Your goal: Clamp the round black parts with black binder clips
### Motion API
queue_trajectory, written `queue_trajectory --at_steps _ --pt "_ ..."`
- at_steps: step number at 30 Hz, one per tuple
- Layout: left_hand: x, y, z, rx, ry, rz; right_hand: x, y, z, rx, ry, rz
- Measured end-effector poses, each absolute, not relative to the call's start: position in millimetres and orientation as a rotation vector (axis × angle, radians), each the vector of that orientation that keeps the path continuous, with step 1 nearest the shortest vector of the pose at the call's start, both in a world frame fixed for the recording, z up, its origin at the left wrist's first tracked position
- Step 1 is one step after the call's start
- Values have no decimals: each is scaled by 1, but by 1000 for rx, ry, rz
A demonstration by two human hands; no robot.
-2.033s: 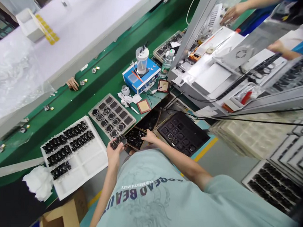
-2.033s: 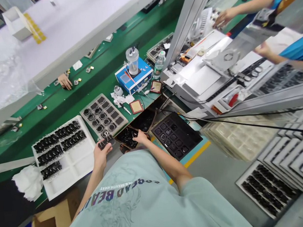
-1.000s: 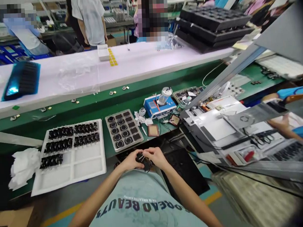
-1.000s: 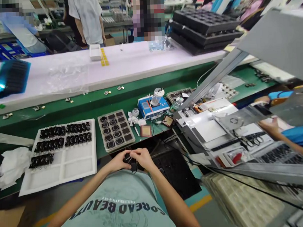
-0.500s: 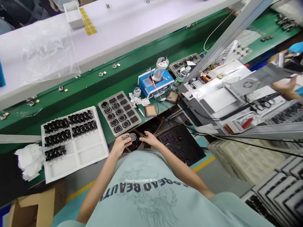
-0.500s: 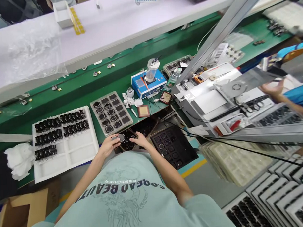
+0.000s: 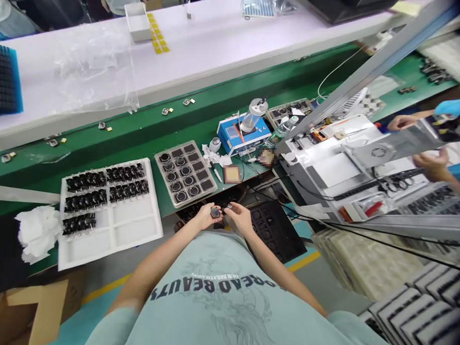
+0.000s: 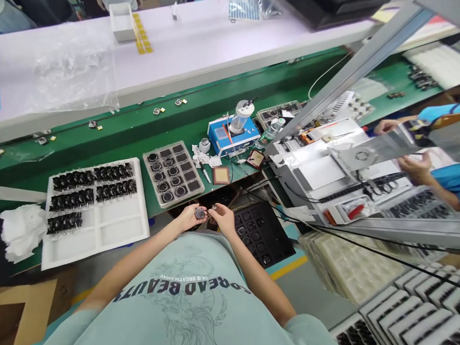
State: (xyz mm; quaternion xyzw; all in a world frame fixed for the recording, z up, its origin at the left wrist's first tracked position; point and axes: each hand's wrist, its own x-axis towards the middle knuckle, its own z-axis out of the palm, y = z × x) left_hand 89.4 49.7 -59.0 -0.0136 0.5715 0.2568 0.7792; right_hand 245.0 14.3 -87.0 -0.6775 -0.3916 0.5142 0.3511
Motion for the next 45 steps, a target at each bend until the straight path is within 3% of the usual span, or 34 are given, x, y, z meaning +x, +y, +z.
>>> queue_trajectory --at_steps 5,11,16,26,34,40,45 --pt "136 89 -89 -54 1349 591 292 46 -98 -2190 -1215 946" --pt "152 104 -99 -9 1377 597 322 43 -94 -1731 -737 1257" --pt "125 90 -74 12 1274 591 313 48 -78 -1501 -785 1395" --pt "7 23 -19 -54 1197 905 182 182 -51 -1416 -1481 1503" --pt "-58 -17 -9 -207 1243 1160 45 326 -30 -1908 -2494 1138" --pt "-88 -36 -17 -308 1227 1220 7 342 -42 -2167 -2618 1028" --pt "-101 -39 -22 -337 1232 1253 7 317 -53 -2115 -2614 686"
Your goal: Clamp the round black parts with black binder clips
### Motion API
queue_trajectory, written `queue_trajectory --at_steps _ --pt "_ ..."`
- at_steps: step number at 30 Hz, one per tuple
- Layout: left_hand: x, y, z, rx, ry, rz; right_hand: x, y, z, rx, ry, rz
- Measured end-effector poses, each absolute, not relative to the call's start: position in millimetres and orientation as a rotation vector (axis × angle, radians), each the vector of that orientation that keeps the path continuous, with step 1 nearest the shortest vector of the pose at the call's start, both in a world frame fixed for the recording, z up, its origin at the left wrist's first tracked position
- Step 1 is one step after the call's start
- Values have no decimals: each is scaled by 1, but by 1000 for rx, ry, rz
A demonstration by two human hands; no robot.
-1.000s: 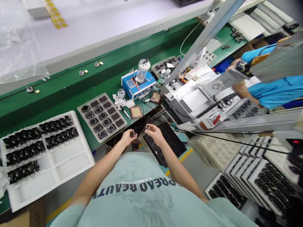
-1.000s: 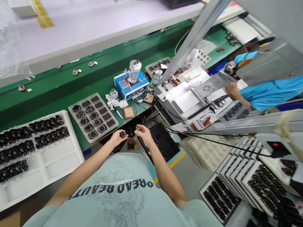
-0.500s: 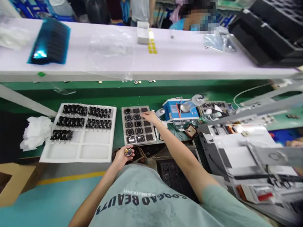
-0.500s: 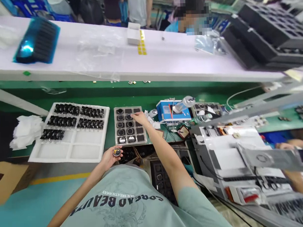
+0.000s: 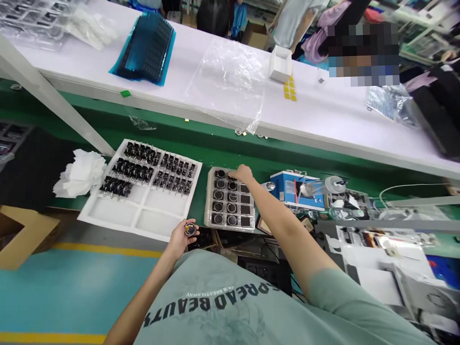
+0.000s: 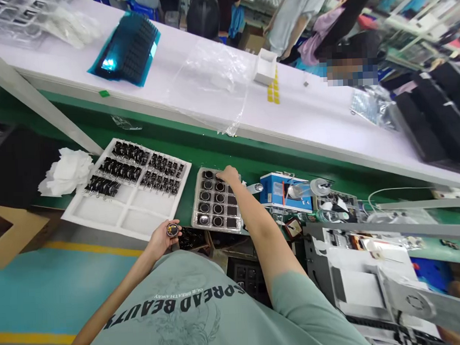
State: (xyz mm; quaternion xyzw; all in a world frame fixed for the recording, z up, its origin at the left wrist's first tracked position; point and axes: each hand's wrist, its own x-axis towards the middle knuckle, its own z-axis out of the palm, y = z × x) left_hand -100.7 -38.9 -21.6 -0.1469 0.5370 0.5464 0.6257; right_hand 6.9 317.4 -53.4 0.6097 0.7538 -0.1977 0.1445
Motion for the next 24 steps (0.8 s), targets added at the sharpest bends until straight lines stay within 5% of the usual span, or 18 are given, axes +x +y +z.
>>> queue_trajectory --at_steps 11,15,18,24 --pt "-110 -18 -21 -135 1330 1375 25 259 -59 2091 2457 -734" --pt "-100 1 -15 -109 1262 1540 51 204 -48 2207 2491 -1326" --pt "-87 15 -12 -127 1251 1555 63 132 -40 1834 2441 -2025" --pt "-46 33 -10 -58 1253 1462 67 60 -38 1904 2369 -2271"
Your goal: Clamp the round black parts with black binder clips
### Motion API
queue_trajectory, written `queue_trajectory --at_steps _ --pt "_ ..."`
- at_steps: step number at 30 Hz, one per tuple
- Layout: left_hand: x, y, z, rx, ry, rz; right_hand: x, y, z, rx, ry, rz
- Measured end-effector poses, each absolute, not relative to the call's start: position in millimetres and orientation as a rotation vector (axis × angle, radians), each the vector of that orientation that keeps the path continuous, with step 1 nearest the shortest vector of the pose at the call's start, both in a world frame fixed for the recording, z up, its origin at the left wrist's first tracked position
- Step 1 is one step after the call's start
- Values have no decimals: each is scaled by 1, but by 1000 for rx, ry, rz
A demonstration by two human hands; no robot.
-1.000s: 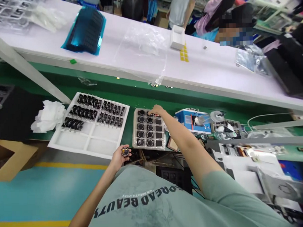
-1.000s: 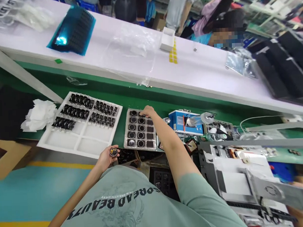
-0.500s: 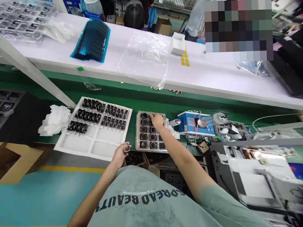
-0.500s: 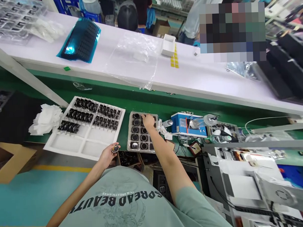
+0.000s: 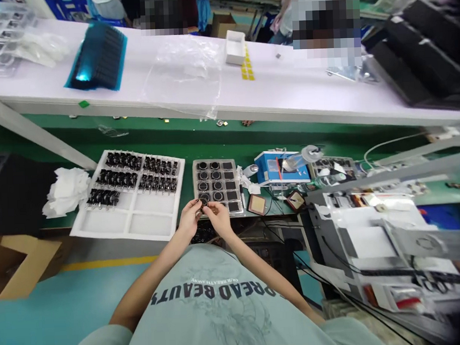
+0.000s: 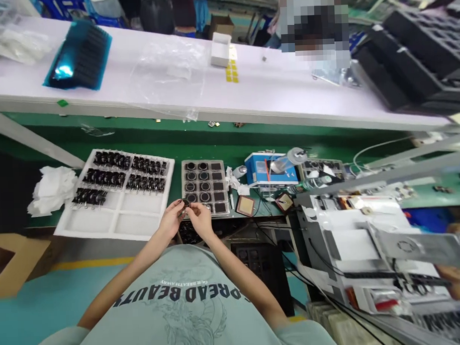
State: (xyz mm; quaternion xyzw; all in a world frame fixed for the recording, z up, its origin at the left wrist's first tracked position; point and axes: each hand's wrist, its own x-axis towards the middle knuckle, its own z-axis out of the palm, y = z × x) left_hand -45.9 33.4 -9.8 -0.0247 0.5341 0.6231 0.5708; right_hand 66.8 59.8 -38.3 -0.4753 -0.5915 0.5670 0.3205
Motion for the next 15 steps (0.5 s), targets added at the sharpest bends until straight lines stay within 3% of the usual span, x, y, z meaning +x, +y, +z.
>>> queue_trajectory --at_steps 7,11,15 --pt "-4 21 -11 235 1333 1056 156 132 -30 -1585 -1967 975" --pt "-21 1 -21 212 1393 1125 182 167 -29 -1625 -2842 584" --pt "-42 -19 -31 101 1403 1251 169 173 -37 -1525 -3062 552"
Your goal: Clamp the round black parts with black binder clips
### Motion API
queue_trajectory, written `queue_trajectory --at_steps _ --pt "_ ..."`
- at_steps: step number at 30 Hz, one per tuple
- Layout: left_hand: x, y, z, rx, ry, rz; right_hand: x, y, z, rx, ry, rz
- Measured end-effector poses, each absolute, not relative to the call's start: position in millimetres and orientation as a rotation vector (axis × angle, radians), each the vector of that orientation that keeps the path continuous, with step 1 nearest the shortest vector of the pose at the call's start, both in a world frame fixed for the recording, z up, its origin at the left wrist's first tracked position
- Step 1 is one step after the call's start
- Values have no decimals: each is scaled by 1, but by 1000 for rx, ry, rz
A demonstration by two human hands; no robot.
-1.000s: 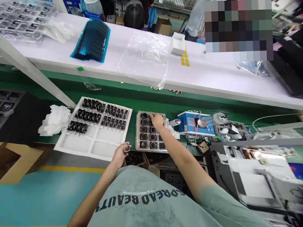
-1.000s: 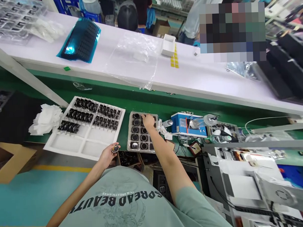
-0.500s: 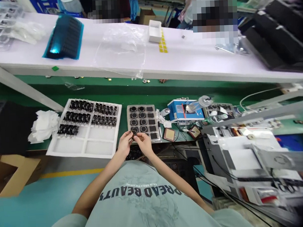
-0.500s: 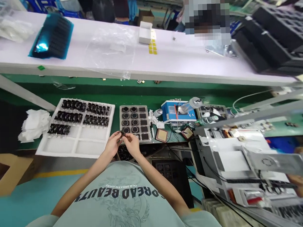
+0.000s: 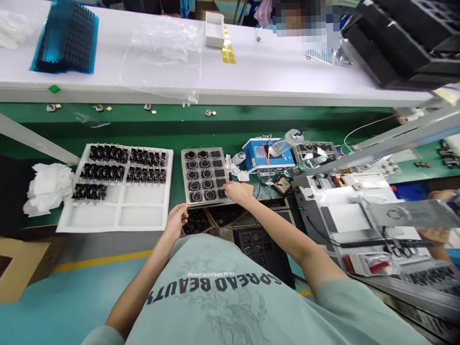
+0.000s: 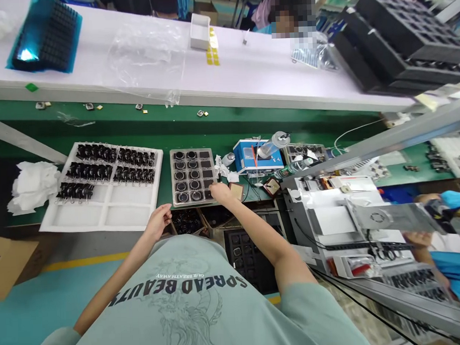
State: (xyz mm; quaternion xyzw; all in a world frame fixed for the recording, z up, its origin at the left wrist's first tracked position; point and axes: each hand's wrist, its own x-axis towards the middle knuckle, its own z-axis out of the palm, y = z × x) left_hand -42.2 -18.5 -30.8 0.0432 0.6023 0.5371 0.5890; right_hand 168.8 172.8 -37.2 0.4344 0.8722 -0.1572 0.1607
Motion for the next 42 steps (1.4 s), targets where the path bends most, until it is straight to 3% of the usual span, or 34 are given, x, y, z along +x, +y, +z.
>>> queue_trajectory --at_steps 8,18,24,28,33,42 --pt "-55 -52 -44 -1 1454 1318 181 130 -63 1172 2522 -460" --pt "-103 -78 -62 54 1601 1265 187 99 -97 2133 2511 -808" --pt "-222 -79 -60 370 2165 1119 183 92 -117 2354 2456 -752" --pt "-317 -63 -62 643 2708 754 171 76 -113 2369 2475 -746" --pt "-353 -52 -81 750 2872 245 161 38 -103 2352 2428 -916" --pt "-353 -58 -73 653 2826 432 127 -4 -86 2166 2368 -1345"
